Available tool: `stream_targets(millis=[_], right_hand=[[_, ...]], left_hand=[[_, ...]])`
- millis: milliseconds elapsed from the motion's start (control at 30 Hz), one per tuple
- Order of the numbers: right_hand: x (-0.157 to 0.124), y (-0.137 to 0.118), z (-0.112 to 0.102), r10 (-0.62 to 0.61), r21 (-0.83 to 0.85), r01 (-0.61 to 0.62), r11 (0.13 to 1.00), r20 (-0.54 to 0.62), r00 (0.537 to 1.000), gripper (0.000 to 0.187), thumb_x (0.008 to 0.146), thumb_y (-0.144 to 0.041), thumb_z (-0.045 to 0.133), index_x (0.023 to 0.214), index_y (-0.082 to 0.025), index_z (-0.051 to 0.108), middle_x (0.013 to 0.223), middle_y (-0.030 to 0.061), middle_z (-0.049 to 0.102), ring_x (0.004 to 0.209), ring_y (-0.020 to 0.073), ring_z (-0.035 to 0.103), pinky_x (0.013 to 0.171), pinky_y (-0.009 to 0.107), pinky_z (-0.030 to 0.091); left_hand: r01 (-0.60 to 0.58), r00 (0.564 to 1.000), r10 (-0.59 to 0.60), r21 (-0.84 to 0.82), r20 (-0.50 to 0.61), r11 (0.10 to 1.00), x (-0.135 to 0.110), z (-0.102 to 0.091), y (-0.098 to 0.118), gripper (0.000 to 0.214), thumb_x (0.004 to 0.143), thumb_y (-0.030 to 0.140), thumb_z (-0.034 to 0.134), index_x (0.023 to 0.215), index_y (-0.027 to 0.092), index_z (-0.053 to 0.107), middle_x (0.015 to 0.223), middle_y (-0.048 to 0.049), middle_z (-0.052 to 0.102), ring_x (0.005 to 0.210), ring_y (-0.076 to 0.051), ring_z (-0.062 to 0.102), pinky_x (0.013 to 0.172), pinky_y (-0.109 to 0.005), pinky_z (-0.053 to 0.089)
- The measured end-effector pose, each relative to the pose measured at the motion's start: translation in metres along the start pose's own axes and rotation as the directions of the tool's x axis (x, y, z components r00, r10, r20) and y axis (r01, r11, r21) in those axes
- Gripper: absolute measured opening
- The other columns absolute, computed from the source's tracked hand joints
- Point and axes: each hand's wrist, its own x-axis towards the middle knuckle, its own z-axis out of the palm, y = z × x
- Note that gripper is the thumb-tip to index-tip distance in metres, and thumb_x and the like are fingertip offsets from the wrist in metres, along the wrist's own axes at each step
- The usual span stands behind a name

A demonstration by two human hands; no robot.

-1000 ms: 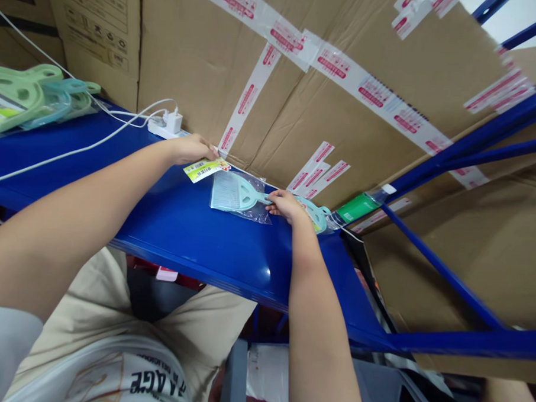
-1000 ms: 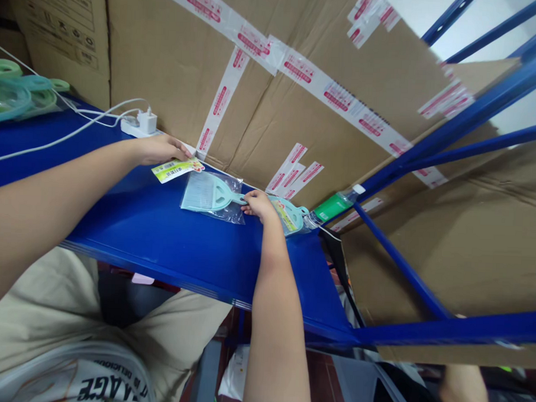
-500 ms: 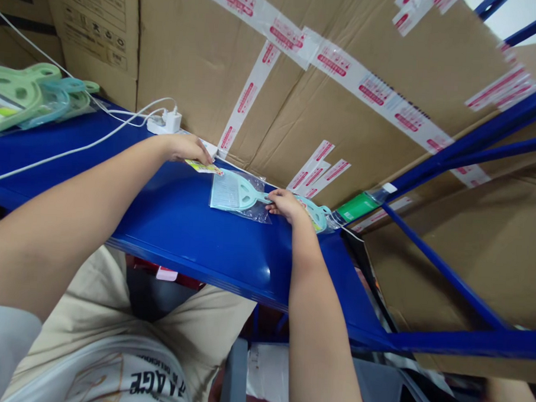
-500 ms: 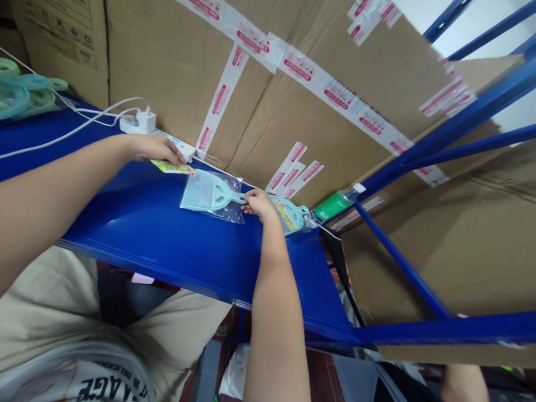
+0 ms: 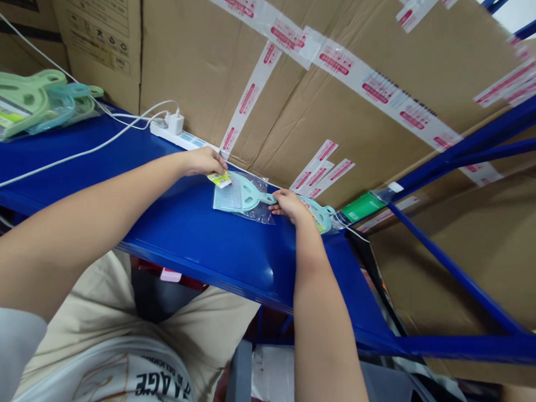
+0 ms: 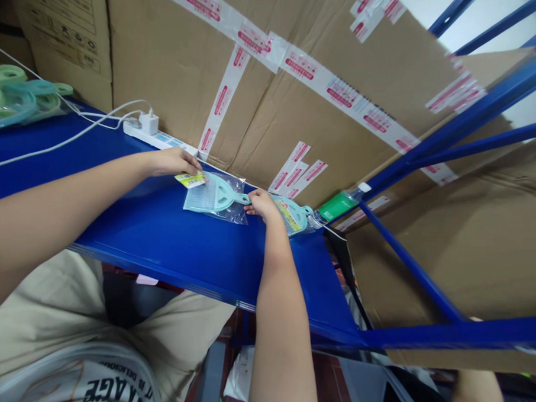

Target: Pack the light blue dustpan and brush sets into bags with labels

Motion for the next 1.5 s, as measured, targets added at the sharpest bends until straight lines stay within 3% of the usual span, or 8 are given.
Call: stream_targets(millis=[67, 167, 267, 367, 567, 767, 1167, 1500], right_hand=[[0.003, 0.0, -0.001, -0.127, -0.115, 0.111, 0.987, -0.149, 0.981, 0.026, 0.094, -0.013, 0.055, 0.071, -0.023, 0.049, 0.068, 0.0006, 0.062, 0.067, 0.0151, 0.064, 0.06, 0.023, 0.052], [-0.001, -0.005, 0.007, -0.416, -0.291, 0.339, 0.895, -0.266, 0.87, 0.023, 0.089, -0.022, 0.062, 0.069, -0.024, 0.051, 0.076, 0.0036, 0.067, 0.083, 0.0188, 0.065, 0.074, 0.026, 0.051], [-0.017, -0.013, 0.028, -0.566, -0.39, 0.488, 0.78, -0.108, 0.818, 0.021, 0.088, -0.034, 0.063, 0.072, -0.023, 0.056, 0.075, 0.0025, 0.068, 0.08, 0.0193, 0.064, 0.074, 0.028, 0.048], [-0.04, -0.022, 0.054, -0.596, -0.572, 0.514, 0.639, 0.053, 0.801, 0.024, 0.086, -0.043, 0.065, 0.073, -0.022, 0.061, 0.076, 0.0041, 0.07, 0.08, 0.0225, 0.066, 0.074, 0.031, 0.047], [-0.066, -0.029, 0.078, -0.574, -0.765, 0.435, 0.476, 0.104, 0.812, 0.025, 0.088, -0.037, 0.059, 0.105, -0.019, 0.067, 0.1, 0.0132, 0.075, 0.095, 0.0309, 0.07, 0.079, 0.038, 0.051], [-0.066, -0.027, 0.084, -0.568, -0.775, 0.403, 0.487, 0.07, 0.82, 0.028, 0.087, -0.026, 0.057, 0.113, -0.02, 0.063, 0.1, 0.0124, 0.074, 0.096, 0.0309, 0.07, 0.079, 0.038, 0.051], [-0.041, -0.015, 0.08, -0.646, -0.44, 0.577, 0.689, -0.011, 0.763, 0.008, 0.073, -0.019, 0.054, 0.078, -0.026, 0.055, 0.07, 0.0001, 0.063, 0.073, 0.0218, 0.061, 0.074, 0.034, 0.047], [-0.036, -0.015, 0.078, -0.616, -0.239, 0.596, 0.766, -0.008, 0.788, 0.009, 0.069, -0.019, 0.053, 0.069, -0.026, 0.049, 0.064, -0.0037, 0.059, 0.063, 0.0167, 0.055, 0.069, 0.03, 0.045]], left_hand=[[-0.021, 1.0, 0.021, -0.041, 0.008, 0.999, 0.001, 0.005, 0.001, 0.058, 0.078, 0.021, 0.06, 0.136, 0.018, 0.065, 0.119, -0.0112, 0.078, 0.108, -0.021, 0.073, 0.091, -0.031, 0.056], [-0.053, 0.998, 0.053, -0.012, 0.019, 0.999, 0.005, 0.01, -0.002, 0.06, 0.078, 0.02, 0.064, 0.138, 0.02, 0.062, 0.119, -0.0109, 0.078, 0.109, -0.022, 0.073, 0.091, -0.033, 0.057], [-0.063, 0.998, 0.063, -0.027, 0.021, 0.998, 0.01, 0.011, -0.008, 0.06, 0.069, 0.02, 0.071, 0.129, 0.017, 0.066, 0.107, -0.011, 0.079, 0.101, -0.025, 0.074, 0.088, -0.036, 0.057], [-0.059, 0.998, 0.06, -0.09, 0.008, 0.994, 0.014, 0.011, -0.013, 0.051, 0.06, 0.015, 0.073, 0.111, 0.014, 0.072, 0.088, -0.0078, 0.077, 0.092, -0.025, 0.073, 0.084, -0.033, 0.055], [-0.084, 0.996, 0.088, -0.143, 0.02, 0.986, 0.015, 0.012, -0.016, 0.033, 0.056, 0.014, 0.07, 0.088, 0.016, 0.074, 0.075, -0.0039, 0.072, 0.085, -0.023, 0.069, 0.079, -0.031, 0.053], [-0.066, 0.998, 0.067, -0.121, 0.01, 0.99, 0.008, 0.01, -0.009, 0.033, 0.058, 0.013, 0.067, 0.089, 0.015, 0.077, 0.071, -0.0035, 0.071, 0.082, -0.023, 0.07, 0.079, -0.031, 0.054], [0.001, 1.0, 0.001, -0.156, 0.014, 0.988, 0.0, 0.003, 0.003, 0.037, 0.064, 0.013, 0.069, 0.099, 0.016, 0.077, 0.072, -0.003, 0.071, 0.083, -0.022, 0.072, 0.075, -0.028, 0.053], [-0.101, 0.986, 0.069, -0.217, -0.152, 0.971, 0.014, 0.001, -0.012, 0.021, 0.059, 0.01, 0.073, 0.079, 0.017, 0.075, 0.07, -0.0026, 0.068, 0.087, -0.021, 0.069, 0.082, -0.03, 0.052]])
